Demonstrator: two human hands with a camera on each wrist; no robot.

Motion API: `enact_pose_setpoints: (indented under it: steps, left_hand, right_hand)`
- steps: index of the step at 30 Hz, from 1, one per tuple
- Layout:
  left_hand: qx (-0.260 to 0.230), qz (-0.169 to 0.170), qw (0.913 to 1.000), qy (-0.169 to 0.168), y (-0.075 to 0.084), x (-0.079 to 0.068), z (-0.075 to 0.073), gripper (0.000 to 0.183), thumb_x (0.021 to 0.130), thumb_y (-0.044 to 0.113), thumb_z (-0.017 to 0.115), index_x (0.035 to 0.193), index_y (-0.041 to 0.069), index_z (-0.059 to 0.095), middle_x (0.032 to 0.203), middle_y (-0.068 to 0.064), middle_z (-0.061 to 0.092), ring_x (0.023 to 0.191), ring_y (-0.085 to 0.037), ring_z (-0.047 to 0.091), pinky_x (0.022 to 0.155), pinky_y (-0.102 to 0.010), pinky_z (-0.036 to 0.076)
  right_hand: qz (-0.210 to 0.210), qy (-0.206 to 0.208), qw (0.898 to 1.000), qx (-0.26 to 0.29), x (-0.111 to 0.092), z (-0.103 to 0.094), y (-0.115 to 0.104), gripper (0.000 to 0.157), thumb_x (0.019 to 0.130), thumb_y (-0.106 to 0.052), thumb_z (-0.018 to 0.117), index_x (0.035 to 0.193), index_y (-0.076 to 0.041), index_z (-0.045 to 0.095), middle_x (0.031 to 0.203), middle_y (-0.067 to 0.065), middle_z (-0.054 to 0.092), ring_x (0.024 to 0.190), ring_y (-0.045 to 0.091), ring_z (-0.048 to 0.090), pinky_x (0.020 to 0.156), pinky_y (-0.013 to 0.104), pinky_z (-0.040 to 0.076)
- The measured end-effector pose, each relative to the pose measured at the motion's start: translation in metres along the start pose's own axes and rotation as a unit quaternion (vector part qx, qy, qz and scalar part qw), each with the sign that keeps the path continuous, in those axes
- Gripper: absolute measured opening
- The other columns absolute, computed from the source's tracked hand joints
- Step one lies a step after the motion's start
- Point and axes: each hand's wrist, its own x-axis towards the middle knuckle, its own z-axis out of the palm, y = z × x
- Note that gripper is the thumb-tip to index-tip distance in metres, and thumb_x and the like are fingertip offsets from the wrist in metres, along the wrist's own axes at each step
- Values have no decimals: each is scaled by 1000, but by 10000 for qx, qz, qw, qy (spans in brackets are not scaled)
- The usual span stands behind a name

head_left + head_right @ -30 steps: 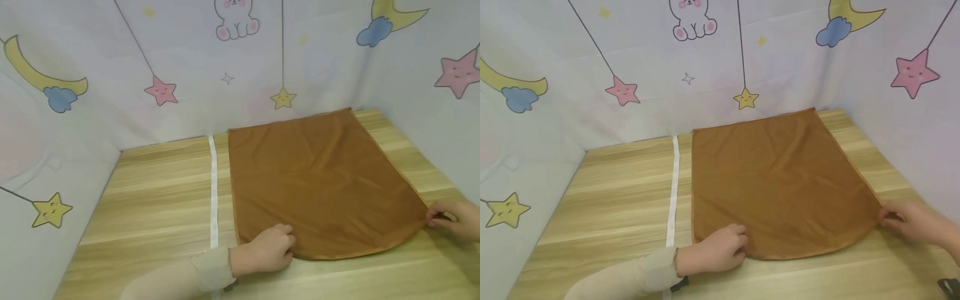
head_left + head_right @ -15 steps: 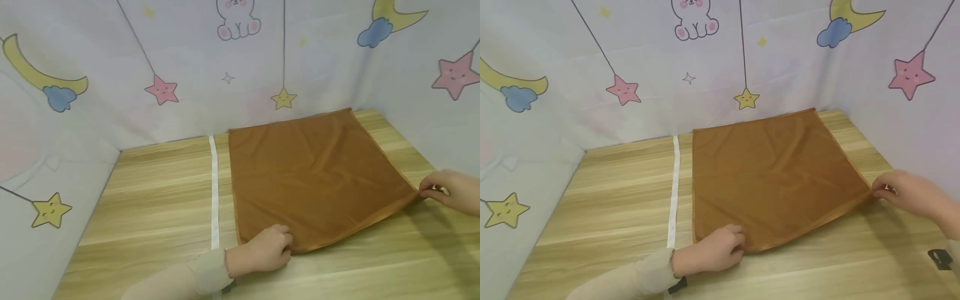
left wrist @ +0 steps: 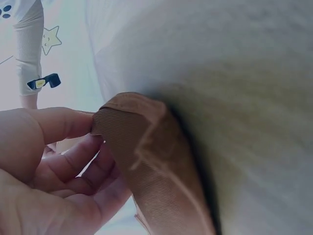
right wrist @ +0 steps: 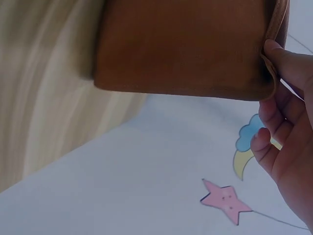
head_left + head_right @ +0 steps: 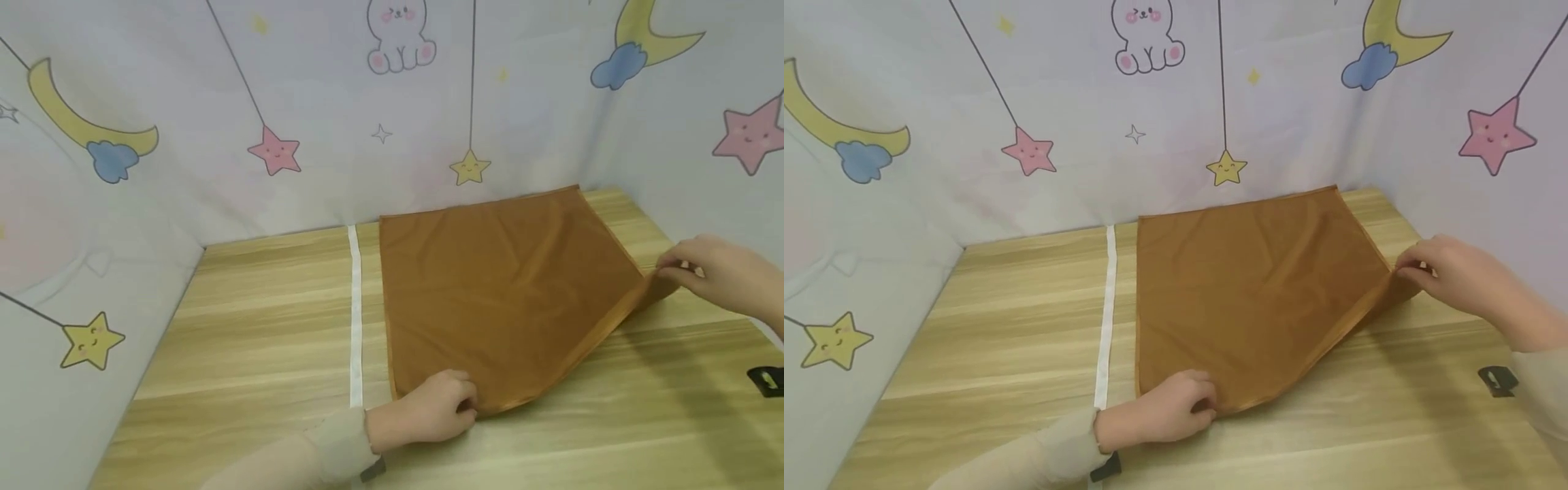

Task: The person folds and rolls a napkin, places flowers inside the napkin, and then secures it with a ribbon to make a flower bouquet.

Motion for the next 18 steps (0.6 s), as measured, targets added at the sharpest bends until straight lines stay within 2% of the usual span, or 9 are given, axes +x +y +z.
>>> enact_pose_setpoints:
  steps: [4,7,12,18]
  left_hand:
    - [-55,-131,9998,103,0,-2,-1,5,83,10,69,78,11,68,68,10,52,67,0,40,61,-10,30]
    - [-36,-353,9992,173,-1,-3,-1,5,83,13,69,79,13,70,68,12,56,67,2,43,62,-10,31]
    - [-322,-600,9974,247,-2,-5,-1,5,83,12,69,81,12,73,72,10,66,63,5,49,60,-8,36]
    - [-490,-773,9956,206,-4,-7,-2,5,84,11,69,80,10,73,69,9,65,57,7,46,55,-7,37]
  right_hand:
    - [20,28,9999,112,19,-4,-5,18,71,3,78,81,-10,70,75,-5,64,69,18,56,61,34,46]
    - [-60,90,9998,154,32,-6,-9,18,71,4,77,81,-10,70,75,-5,63,69,17,54,62,36,45]
    - [-151,156,9995,219,51,-8,-13,17,74,4,76,80,-11,70,74,-6,62,69,15,50,63,37,41]
    - [-143,264,9991,286,71,-10,-13,12,75,1,77,81,-7,70,75,-4,63,70,20,52,65,39,41]
